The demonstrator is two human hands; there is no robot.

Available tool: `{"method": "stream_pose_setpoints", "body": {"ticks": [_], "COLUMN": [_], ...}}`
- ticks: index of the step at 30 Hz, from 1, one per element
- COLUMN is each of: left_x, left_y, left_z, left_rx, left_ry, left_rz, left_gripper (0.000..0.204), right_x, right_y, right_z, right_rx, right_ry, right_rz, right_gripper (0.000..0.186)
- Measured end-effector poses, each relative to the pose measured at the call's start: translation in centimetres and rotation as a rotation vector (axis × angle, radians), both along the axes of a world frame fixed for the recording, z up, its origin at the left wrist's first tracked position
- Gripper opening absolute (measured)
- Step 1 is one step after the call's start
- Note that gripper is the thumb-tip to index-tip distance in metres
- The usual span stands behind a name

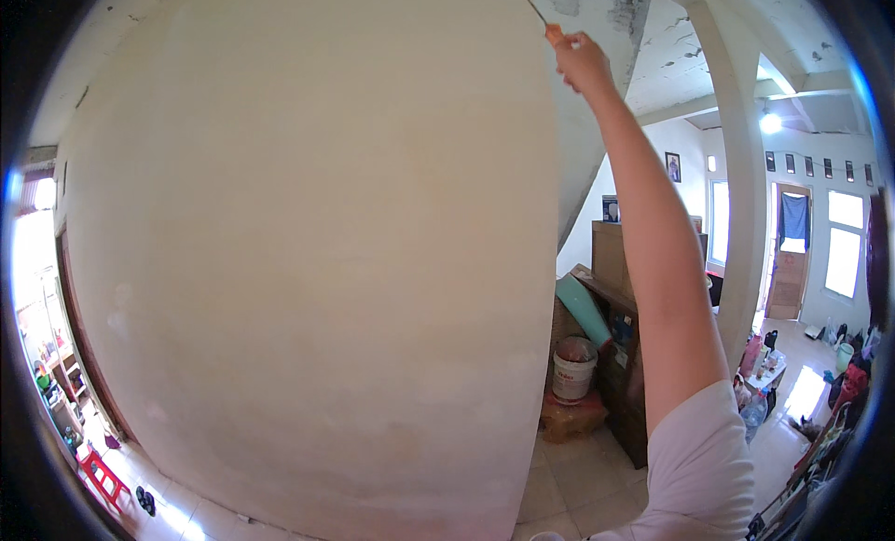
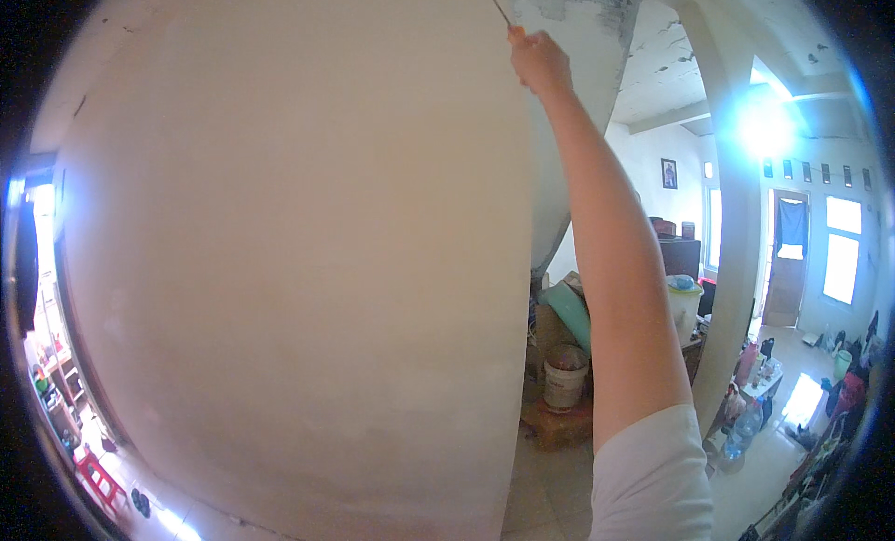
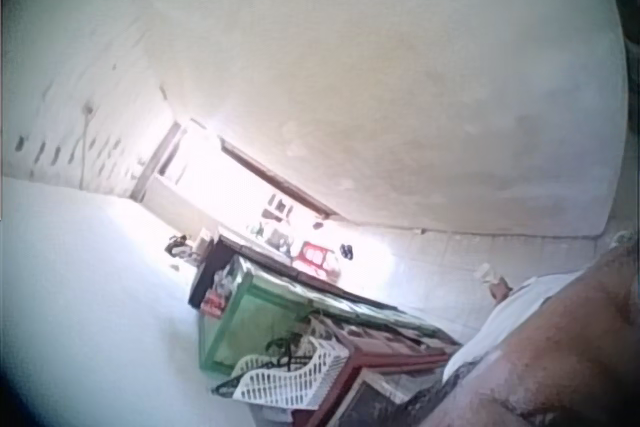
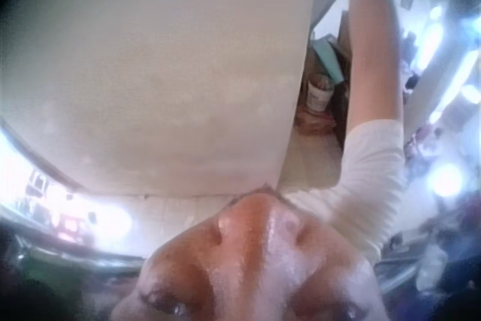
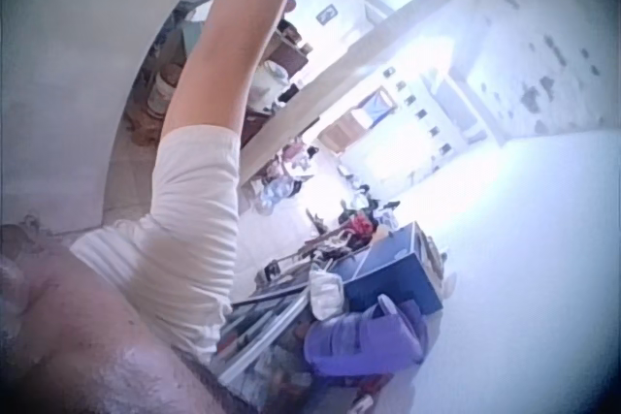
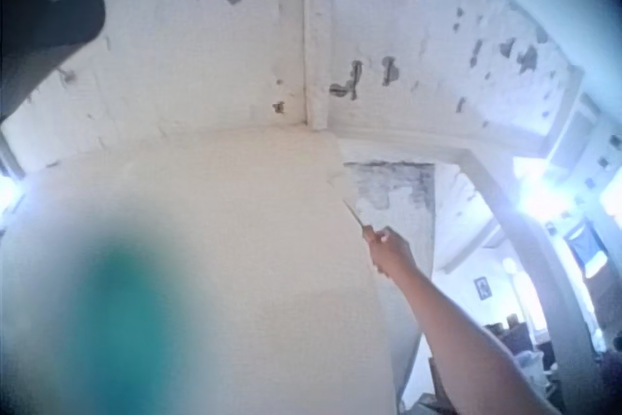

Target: The person paints a wall using a roller and a brush, dipping them into a tray and a bucket of paint.

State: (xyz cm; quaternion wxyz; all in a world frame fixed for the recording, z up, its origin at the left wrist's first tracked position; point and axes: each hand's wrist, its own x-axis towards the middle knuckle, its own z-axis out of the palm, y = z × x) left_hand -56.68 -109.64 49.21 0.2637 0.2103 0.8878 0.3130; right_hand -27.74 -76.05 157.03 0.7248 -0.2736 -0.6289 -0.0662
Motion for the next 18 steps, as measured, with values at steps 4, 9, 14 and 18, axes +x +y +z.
{"method": "stream_pose_setpoints", "body": {"ticks": [4, 9, 14, 18], "left_x": [-0.6, -0.1, -0.5, -0.3], "left_y": [-0.8, -0.6, -1.6, -1.9], "left_z": [0.3, 1.4, 1.9, 1.7], "left_rx": [0.049, 0.125, 0.167, 0.191], "left_ry": [-0.057, -0.134, -0.178, -0.214], "left_rz": [0.055, 0.060, 0.100, 0.115], "left_gripper": [0.038, 0.039, 0.039, 0.040], "right_x": [-0.3, 2.4, 1.6, 2.5], "right_y": [1.3, 2.5, -3.2, -5.3], "right_z": [-8.0, -17.3, -26.2, -33.2], "right_rx": [0.022, 0.050, -0.172, -0.183], "right_ry": [-0.019, -0.028, -0.013, -0.022], "right_rz": [-0.054, -0.149, -0.030, 0.005], "right_gripper": [0.065, 0.053, 0.043, 0.037]}}
